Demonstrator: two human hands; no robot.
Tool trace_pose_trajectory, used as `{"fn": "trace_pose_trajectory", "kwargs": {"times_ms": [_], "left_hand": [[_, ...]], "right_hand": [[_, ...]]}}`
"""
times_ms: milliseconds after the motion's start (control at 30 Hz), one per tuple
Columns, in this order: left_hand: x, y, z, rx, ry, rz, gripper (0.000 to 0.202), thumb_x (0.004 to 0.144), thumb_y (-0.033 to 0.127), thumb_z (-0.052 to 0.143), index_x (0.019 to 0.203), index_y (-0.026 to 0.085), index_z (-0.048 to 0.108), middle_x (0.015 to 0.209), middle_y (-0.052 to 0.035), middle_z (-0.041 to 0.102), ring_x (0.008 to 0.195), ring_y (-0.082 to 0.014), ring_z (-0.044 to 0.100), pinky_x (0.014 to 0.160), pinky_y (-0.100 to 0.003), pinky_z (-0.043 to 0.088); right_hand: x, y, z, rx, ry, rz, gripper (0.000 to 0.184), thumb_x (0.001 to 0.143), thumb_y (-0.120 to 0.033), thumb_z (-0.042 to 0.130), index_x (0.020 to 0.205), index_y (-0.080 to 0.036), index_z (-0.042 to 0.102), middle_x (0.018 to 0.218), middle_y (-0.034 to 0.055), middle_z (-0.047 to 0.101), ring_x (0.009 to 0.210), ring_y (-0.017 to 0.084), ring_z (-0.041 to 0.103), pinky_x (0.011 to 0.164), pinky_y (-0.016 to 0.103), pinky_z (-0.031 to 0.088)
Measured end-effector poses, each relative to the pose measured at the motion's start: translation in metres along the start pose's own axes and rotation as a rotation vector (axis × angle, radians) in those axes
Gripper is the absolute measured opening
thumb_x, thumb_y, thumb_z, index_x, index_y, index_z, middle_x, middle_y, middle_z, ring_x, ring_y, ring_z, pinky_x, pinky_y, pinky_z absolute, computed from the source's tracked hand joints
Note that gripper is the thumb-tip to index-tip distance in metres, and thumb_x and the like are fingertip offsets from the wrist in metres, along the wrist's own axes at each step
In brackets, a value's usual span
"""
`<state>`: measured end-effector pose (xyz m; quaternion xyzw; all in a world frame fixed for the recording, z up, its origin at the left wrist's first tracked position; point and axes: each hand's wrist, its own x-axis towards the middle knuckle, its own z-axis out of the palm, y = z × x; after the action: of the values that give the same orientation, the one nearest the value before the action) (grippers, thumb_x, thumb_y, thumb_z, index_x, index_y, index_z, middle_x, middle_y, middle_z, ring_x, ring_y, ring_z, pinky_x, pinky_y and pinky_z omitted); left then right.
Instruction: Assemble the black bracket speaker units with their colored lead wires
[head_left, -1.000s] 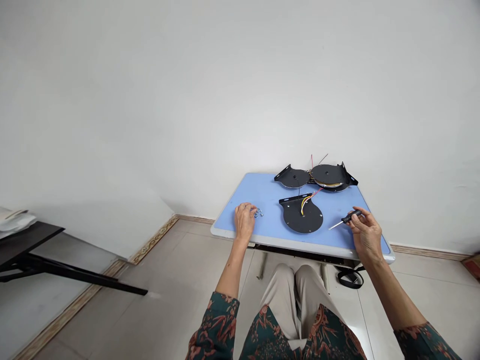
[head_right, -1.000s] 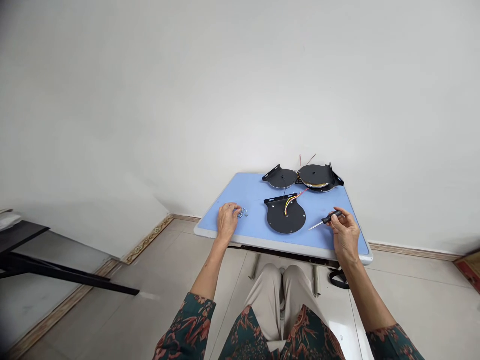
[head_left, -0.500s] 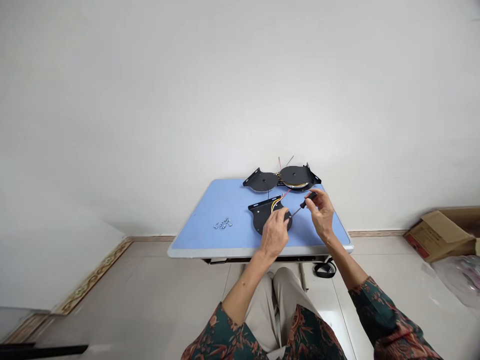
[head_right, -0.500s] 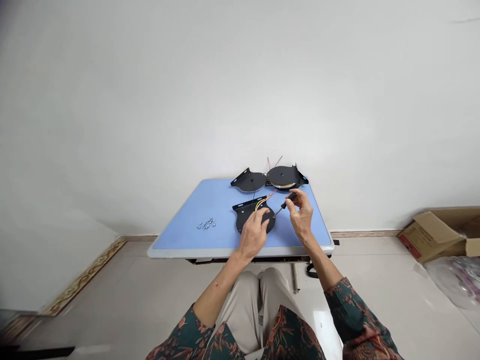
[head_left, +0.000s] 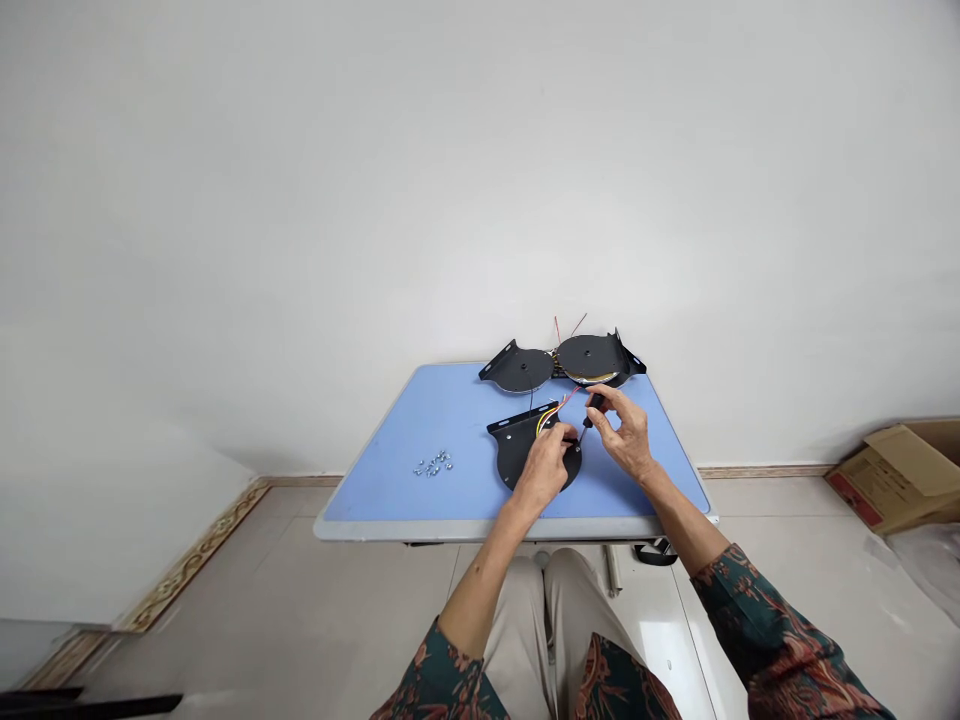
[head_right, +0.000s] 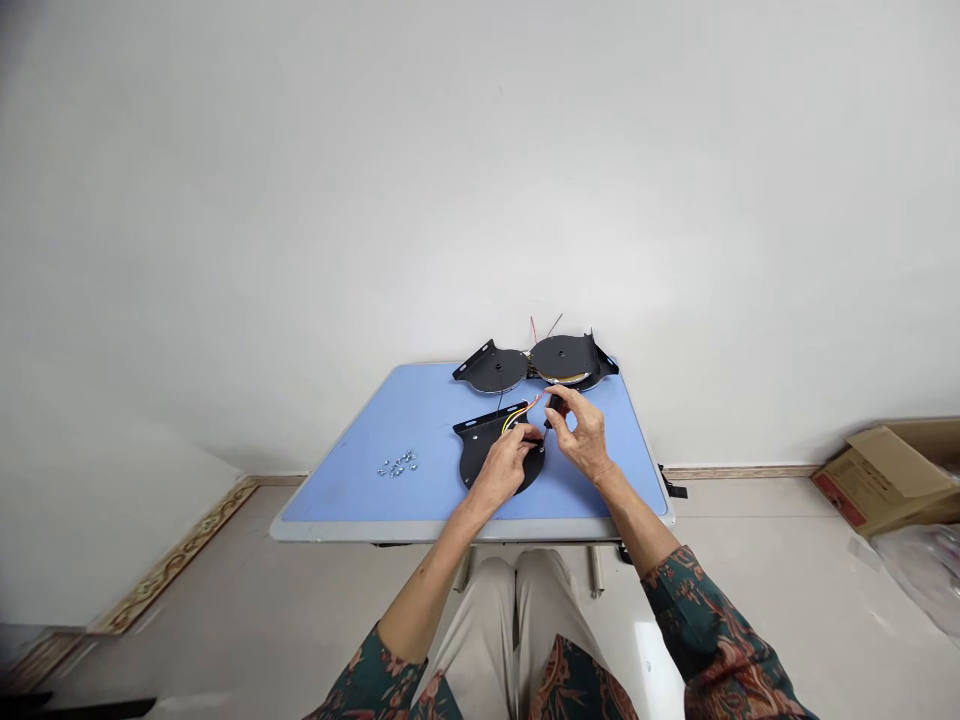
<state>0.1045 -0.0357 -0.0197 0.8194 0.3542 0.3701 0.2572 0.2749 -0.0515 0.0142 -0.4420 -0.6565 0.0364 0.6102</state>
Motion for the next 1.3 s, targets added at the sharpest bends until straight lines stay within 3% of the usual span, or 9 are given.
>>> {"fn": "trace_pose_trajectory", "kwargs": {"times_ms": [300,467,600,800,1067,1200,1300], "left_hand": [[0.0,0.002,-0.003,0.062,-0.023,0.021,0.034,0.085,-0.003,0.045,0.102,0.02,0.063,0.107,-0.007,0.07,0.103,-0.0214,0.064,0.096,-0.037,0.053],[0.0,0.002,-0.002,0.074,-0.028,0.025,0.035,0.084,-0.003,0.045,0.101,0.02,0.064,0.11,-0.0065,0.07,0.106,-0.0211,0.063,0.099,-0.038,0.051],[0.001,0.002,-0.001,0.081,-0.03,0.022,0.034,0.084,-0.003,0.046,0.101,0.021,0.064,0.111,-0.0068,0.07,0.106,-0.0219,0.063,0.098,-0.038,0.051],[0.003,0.001,0.001,0.107,-0.037,0.029,0.032,0.083,-0.001,0.049,0.1,0.022,0.064,0.111,-0.0066,0.069,0.106,-0.0227,0.063,0.099,-0.04,0.05],[0.004,-0.005,0.006,0.15,-0.013,0.028,0.029,0.082,-0.001,0.052,0.097,0.02,0.065,0.11,-0.0087,0.069,0.104,-0.0247,0.063,0.097,-0.042,0.052],[0.005,-0.006,0.006,0.157,-0.02,0.019,0.03,0.081,-0.002,0.052,0.097,0.02,0.065,0.109,-0.0085,0.069,0.102,-0.0243,0.064,0.095,-0.042,0.052],[0.005,-0.006,0.007,0.161,-0.015,0.01,0.029,0.081,-0.003,0.053,0.095,0.019,0.065,0.108,-0.0084,0.069,0.101,-0.0242,0.064,0.094,-0.041,0.052]], "right_hand": [[-0.001,-0.003,0.0,0.053,-0.018,-0.058,0.026,0.097,-0.034,0.059,0.119,-0.024,0.067,0.097,0.0077,0.073,0.077,0.019,0.065,0.075,0.035,0.054],[0.0,-0.006,-0.006,0.027,-0.09,-0.044,0.03,0.099,-0.037,0.054,0.123,-0.024,0.067,0.091,0.0067,0.071,0.076,0.02,0.064,0.077,0.036,0.054],[0.002,-0.004,-0.007,0.065,-0.135,-0.043,0.031,0.1,-0.037,0.052,0.125,-0.025,0.066,0.096,0.0073,0.072,0.081,0.02,0.066,0.077,0.035,0.054],[0.003,-0.003,0.001,-0.001,-0.11,-0.044,0.028,0.098,-0.037,0.057,0.121,-0.025,0.067,0.097,0.0064,0.073,0.074,0.018,0.064,0.075,0.034,0.055],[0.012,-0.008,0.006,-0.117,-0.204,-0.092,0.027,0.092,-0.033,0.067,0.118,-0.027,0.07,0.096,0.006,0.073,0.071,0.019,0.061,0.072,0.033,0.053],[0.016,-0.015,0.012,-0.1,-0.199,-0.064,0.019,0.092,-0.029,0.065,0.11,-0.027,0.072,0.097,0.0052,0.075,0.073,0.019,0.063,0.075,0.034,0.053],[0.021,-0.018,0.011,-0.002,-0.285,-0.038,0.016,0.094,-0.026,0.06,0.105,-0.025,0.071,0.092,0.004,0.075,0.078,0.019,0.066,0.076,0.033,0.052]]}}
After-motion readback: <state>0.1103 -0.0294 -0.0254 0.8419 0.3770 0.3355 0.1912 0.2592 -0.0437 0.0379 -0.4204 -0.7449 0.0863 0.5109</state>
